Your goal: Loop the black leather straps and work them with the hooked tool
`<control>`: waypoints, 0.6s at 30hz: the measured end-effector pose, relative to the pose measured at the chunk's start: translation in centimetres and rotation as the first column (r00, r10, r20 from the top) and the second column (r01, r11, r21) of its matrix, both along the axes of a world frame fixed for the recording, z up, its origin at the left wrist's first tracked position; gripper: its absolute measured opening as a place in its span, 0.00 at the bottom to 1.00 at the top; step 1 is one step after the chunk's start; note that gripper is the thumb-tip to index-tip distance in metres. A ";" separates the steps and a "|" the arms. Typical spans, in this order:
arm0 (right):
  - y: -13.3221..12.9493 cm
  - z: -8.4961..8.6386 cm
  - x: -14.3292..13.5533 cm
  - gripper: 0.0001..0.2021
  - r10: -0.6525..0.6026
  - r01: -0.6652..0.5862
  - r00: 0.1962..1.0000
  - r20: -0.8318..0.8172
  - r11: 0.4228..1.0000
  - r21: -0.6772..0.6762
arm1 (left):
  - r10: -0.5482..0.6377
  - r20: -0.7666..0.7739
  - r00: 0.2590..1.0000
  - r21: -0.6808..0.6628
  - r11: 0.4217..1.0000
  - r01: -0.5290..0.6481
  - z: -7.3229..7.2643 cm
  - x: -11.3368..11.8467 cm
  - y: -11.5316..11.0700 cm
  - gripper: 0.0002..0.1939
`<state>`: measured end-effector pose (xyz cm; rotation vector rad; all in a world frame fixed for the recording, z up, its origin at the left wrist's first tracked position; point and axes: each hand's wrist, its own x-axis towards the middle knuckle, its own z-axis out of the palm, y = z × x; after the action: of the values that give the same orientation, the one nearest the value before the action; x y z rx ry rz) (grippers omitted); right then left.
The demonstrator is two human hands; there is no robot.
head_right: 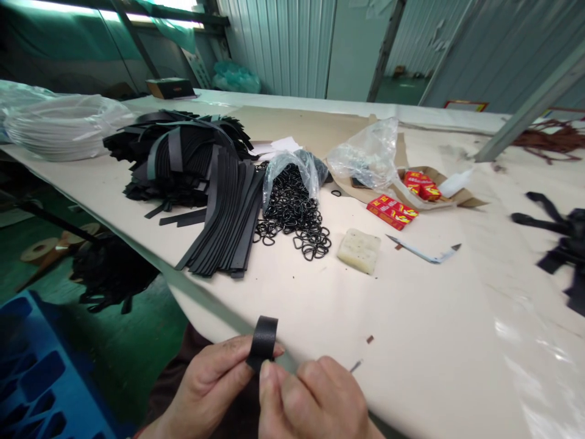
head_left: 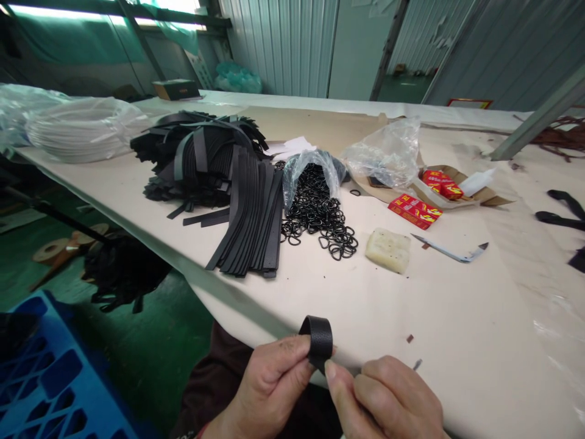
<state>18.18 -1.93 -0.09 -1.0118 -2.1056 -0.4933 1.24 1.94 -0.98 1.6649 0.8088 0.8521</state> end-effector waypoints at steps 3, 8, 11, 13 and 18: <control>0.1 -0.1 -0.4 0.06 -0.024 0.020 0.996 -0.086 0.999 -0.044 | 0.017 -0.048 0.999 0.016 1.000 -0.016 0.2 -0.2 -0.1 0.14; -0.3 -0.7 -1.4 0.08 -0.234 -0.017 0.864 -0.446 0.871 -0.491 | 0.029 -0.066 0.997 -0.009 1.000 -0.030 0.1 -0.3 -0.1 0.14; -0.3 -1.1 -2.0 0.03 -0.381 -0.176 0.696 -0.609 0.731 -0.659 | 0.022 -0.041 0.999 -0.165 0.986 -0.029 0.1 0.1 0.1 0.12; -0.1 -1.3 -2.4 0.07 -0.462 -0.235 0.599 -0.653 0.679 -0.696 | 0.039 0.054 0.998 -0.394 0.919 -0.015 0.2 0.6 0.3 0.11; 0.3 -1.7 -2.8 0.13 -0.651 -0.374 0.390 -0.652 0.535 -0.758 | 0.071 0.350 0.934 -0.726 0.651 0.222 0.9 1.1 1.0 0.11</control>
<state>15.36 -1.62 -1.80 -1.5314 -1.0052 1.0473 2.32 2.96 -0.11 0.7498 0.6936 0.5885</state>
